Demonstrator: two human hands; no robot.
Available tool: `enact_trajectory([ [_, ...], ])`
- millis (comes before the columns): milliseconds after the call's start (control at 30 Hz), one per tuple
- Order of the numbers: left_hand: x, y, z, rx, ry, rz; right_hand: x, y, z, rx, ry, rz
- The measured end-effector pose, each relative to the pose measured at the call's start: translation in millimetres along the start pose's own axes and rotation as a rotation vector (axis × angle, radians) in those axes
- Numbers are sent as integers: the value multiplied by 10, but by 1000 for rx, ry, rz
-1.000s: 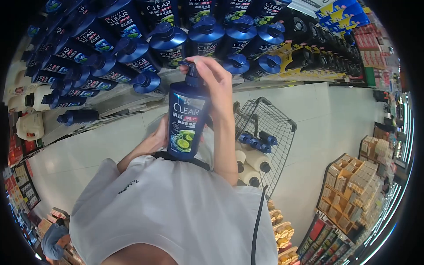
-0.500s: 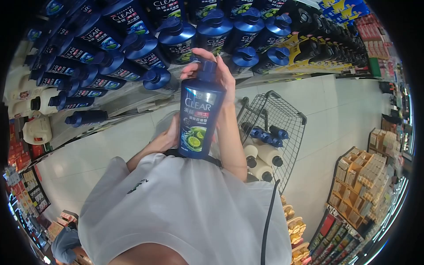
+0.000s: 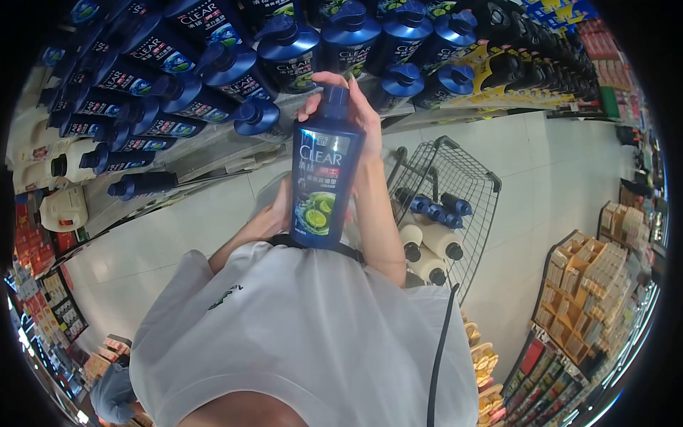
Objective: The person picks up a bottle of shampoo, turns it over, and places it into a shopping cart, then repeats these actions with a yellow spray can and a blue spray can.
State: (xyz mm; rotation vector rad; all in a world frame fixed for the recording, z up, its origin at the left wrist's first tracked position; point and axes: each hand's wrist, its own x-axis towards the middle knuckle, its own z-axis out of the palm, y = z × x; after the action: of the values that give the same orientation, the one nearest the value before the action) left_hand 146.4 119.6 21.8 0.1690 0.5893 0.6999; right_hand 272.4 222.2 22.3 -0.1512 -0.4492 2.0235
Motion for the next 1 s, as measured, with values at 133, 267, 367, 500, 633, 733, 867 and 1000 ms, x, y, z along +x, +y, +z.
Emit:
enact_trajectory([
  [133, 2, -6, 0, -4, 8, -3, 0, 16, -15, 7, 11, -2],
  [267, 9, -18, -32, -21, -12, 0, -9, 17, -32, 6, 14, 5],
  [367, 17, -32, -88, 20, 3, -26, -12, 22, -37, 1, 16, 8],
  [500, 77, -118, -276, 89, 35, -60, -6, 24, -16, 10, 20, 14],
  [633, 70, -116, -291, 53, 46, -77, -10, 23, 31, 9, 19, 14],
  [733, 66, -99, -284, 67, 36, -74, -7, 27, 29, -1, 17, 6],
  [867, 40, -51, -226, -6, -23, -70, -18, -42, 156, -118, 93, 23],
  [1000, -24, 120, 4, -121, -189, -5, 1, -235, 454, -257, 202, -9],
])
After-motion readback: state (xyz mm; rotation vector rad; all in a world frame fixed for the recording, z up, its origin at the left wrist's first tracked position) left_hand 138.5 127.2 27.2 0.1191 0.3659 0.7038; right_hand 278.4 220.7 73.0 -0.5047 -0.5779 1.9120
